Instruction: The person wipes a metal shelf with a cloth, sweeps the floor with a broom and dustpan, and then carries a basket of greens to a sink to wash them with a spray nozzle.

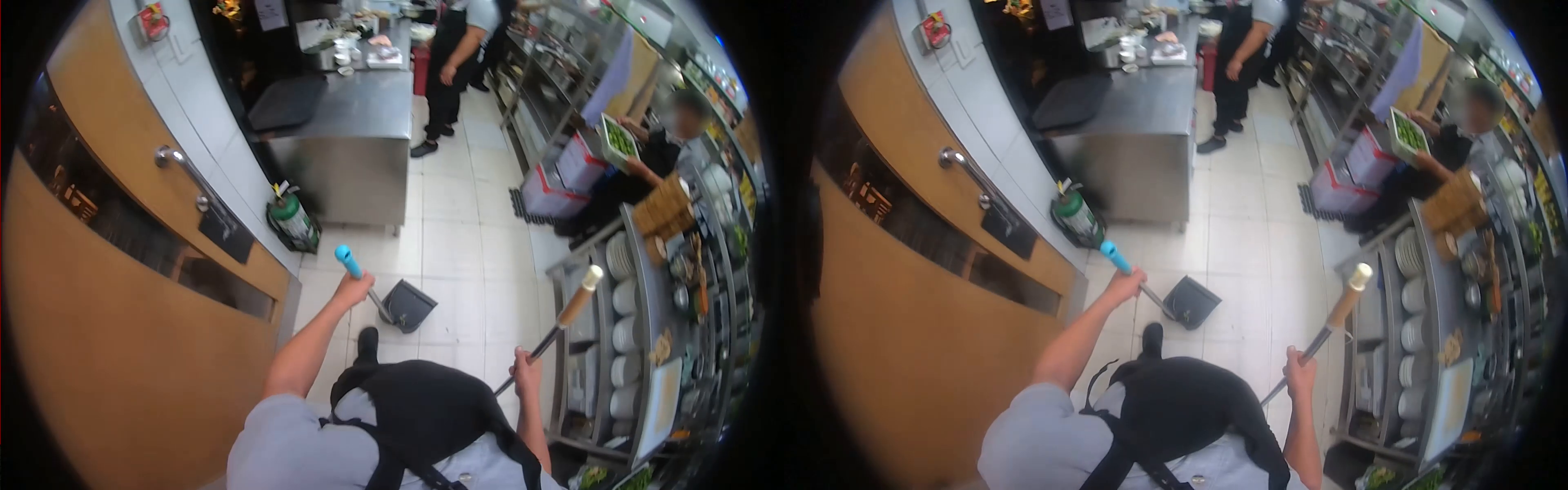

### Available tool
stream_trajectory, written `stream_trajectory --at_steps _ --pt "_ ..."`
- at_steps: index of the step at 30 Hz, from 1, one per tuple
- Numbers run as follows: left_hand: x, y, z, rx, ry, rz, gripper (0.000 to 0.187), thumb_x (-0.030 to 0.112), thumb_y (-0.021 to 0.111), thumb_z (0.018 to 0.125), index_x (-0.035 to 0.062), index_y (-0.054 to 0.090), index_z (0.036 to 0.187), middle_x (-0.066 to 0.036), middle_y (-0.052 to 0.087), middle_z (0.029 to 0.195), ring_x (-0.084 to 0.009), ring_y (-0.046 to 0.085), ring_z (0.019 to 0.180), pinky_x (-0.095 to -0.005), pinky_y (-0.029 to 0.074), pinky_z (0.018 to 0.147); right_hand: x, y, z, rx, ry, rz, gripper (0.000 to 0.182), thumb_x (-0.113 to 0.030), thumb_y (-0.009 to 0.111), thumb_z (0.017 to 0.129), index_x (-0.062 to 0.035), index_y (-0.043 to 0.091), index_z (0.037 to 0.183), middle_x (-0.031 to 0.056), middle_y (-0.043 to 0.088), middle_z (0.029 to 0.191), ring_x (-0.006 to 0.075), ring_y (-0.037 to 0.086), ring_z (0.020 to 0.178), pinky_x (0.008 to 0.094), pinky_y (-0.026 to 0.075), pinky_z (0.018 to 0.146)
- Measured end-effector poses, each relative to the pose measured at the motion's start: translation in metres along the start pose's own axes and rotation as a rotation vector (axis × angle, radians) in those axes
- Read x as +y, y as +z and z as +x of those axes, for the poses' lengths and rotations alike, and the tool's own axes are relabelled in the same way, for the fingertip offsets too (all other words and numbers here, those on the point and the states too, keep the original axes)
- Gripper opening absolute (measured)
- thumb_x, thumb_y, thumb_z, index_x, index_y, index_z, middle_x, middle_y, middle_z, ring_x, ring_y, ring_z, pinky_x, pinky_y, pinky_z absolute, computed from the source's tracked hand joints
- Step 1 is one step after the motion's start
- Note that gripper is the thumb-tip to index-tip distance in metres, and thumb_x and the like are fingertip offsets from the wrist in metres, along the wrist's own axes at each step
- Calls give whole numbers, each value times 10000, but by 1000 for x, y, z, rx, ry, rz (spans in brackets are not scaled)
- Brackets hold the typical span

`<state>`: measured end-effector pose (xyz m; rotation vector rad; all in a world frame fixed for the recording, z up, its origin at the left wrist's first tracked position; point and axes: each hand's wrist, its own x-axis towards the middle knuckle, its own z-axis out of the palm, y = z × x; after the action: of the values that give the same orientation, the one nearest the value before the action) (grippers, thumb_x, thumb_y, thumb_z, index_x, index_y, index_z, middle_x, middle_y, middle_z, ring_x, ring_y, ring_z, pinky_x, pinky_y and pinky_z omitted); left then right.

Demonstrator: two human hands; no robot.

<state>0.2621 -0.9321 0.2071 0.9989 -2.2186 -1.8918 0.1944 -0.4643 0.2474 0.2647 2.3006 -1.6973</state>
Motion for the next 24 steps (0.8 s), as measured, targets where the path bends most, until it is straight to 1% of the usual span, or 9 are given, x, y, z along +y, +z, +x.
stream_trajectory --at_steps 4,9,12,14,15,18,20,22,24 --pt "-3 -69 38 63 -72 -85 194 220 593 831 33 596 778 -60 552 661 -138 543 531 -278 450 499 -104 116 49 -261 -148 -185 448 -277 614 921 -82 443 556 -3 428 491 104 465 426 276 368 408" --pt "-3 -121 114 105 -136 -122 214 241 611 819 29 598 786 -57 559 688 -141 552 567 -293 472 524 -188 240 109 -417 -286 -172 437 -273 588 926 -89 441 558 -5 434 483 97 471 430 267 349 414" --pt "-7 -139 165 228 -51 -82 291 308 626 831 18 643 810 -78 621 676 -220 604 611 -369 480 599 -238 304 137 -472 -323 -189 423 -276 579 932 -65 488 577 11 501 507 95 478 458 267 371 448" --pt "-1 -146 188 300 -126 -42 339 344 635 840 6 667 846 -101 668 758 -237 642 730 -391 489 696 -258 342 166 -501 -372 -171 408 -282 575 934 -47 538 602 23 541 525 98 510 499 268 397 486" --pt "5 -153 201 220 -219 -51 358 359 640 846 4 679 866 -126 688 831 -229 653 799 -390 484 740 -267 360 181 -534 -395 -148 384 -277 568 936 -36 571 638 28 557 540 101 527 525 270 408 505" --pt "19 -162 235 312 -199 -78 364 367 643 850 5 679 862 -140 692 864 -238 659 838 -391 484 759 -291 424 228 -609 -412 -95 324 -242 556 938 -38 580 687 39 554 552 111 534 524 274 418 510" --pt "13 -168 268 341 -187 -122 378 385 660 849 7 667 860 -136 692 853 -245 659 847 -386 484 775 -306 471 252 -617 -467 -29 374 -233 554 918 -65 482 592 -8 475 504 87 455 450 269 340 431" --pt "10 -175 302 420 -116 -60 386 395 676 847 11 658 883 -128 689 869 -239 653 854 -380 485 787 -322 512 273 -663 -385 37 382 -257 561 904 -36 525 594 26 514 516 121 500 461 297 388 458" --pt "19 -187 331 433 -194 -134 379 384 676 853 14 651 926 -135 684 896 -246 648 870 -384 484 802 -332 551 299 -643 -417 -74 386 -280 568 891 -21 553 606 35 523 520 137 520 481 315 409 486"
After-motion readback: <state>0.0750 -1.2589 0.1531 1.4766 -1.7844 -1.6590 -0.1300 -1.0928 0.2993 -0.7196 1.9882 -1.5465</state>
